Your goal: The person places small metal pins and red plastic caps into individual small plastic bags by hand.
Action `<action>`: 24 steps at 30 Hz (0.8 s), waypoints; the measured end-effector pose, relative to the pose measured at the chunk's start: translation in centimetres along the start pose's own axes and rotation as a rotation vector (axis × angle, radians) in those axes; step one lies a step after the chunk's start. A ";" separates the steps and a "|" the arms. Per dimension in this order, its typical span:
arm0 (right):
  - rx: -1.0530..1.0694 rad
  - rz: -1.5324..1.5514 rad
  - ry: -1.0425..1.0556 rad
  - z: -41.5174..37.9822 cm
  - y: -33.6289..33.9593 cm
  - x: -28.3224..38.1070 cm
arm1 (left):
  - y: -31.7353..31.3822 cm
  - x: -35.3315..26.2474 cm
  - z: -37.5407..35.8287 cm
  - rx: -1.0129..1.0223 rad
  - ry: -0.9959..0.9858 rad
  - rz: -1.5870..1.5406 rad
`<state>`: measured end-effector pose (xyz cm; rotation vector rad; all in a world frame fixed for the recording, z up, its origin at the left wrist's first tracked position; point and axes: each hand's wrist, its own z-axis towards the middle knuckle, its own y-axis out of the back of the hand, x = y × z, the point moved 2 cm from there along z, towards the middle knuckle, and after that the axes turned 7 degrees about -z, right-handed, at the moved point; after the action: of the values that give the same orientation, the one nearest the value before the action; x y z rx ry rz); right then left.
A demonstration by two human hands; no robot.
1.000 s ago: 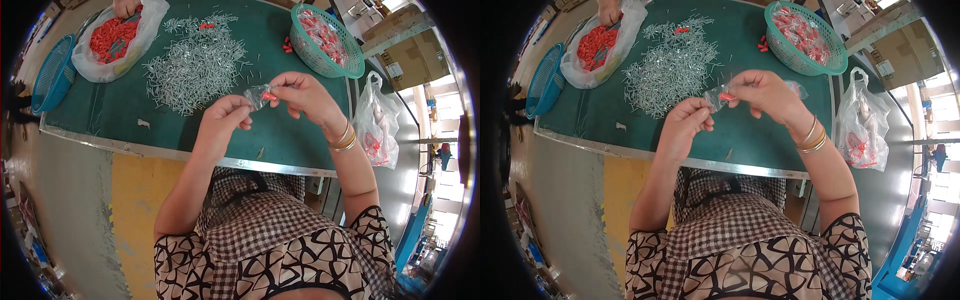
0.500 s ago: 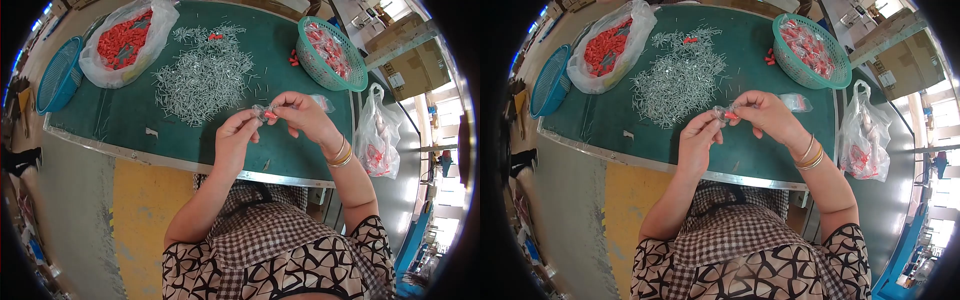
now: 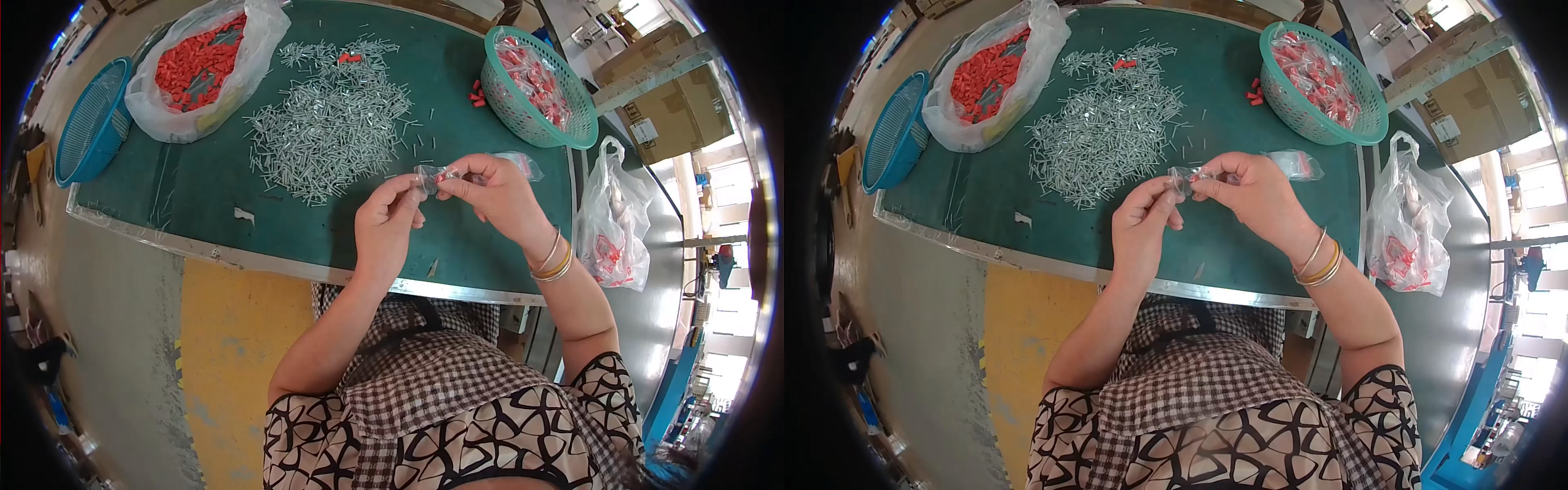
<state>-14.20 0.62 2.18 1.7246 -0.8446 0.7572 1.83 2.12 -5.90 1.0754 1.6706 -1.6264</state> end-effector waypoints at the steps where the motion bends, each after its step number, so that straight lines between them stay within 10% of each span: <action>1: -0.029 -0.126 0.069 -0.1 0.3 0.4 | -0.1 0.0 0.1 0.020 0.001 -0.012; 9: -0.298 -0.863 0.474 -0.7 3.7 4.5 | -0.6 -0.5 1.1 0.055 -0.034 -0.073; 13: -0.100 -0.889 0.336 1.9 5.2 2.5 | 0.0 -0.4 1.0 0.064 -0.008 -0.074; 20: -0.046 -0.266 -0.011 1.6 5.5 2.4 | 1.1 -1.0 0.5 0.034 -0.050 -0.073; 24: 0.273 0.593 0.034 1.8 4.5 -2.5 | 3.6 -4.2 -0.8 -0.029 -0.364 0.784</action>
<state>-19.13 -1.70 1.95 1.6965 -1.3003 1.3418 7.11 2.02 -4.19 1.1361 0.8629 -1.1721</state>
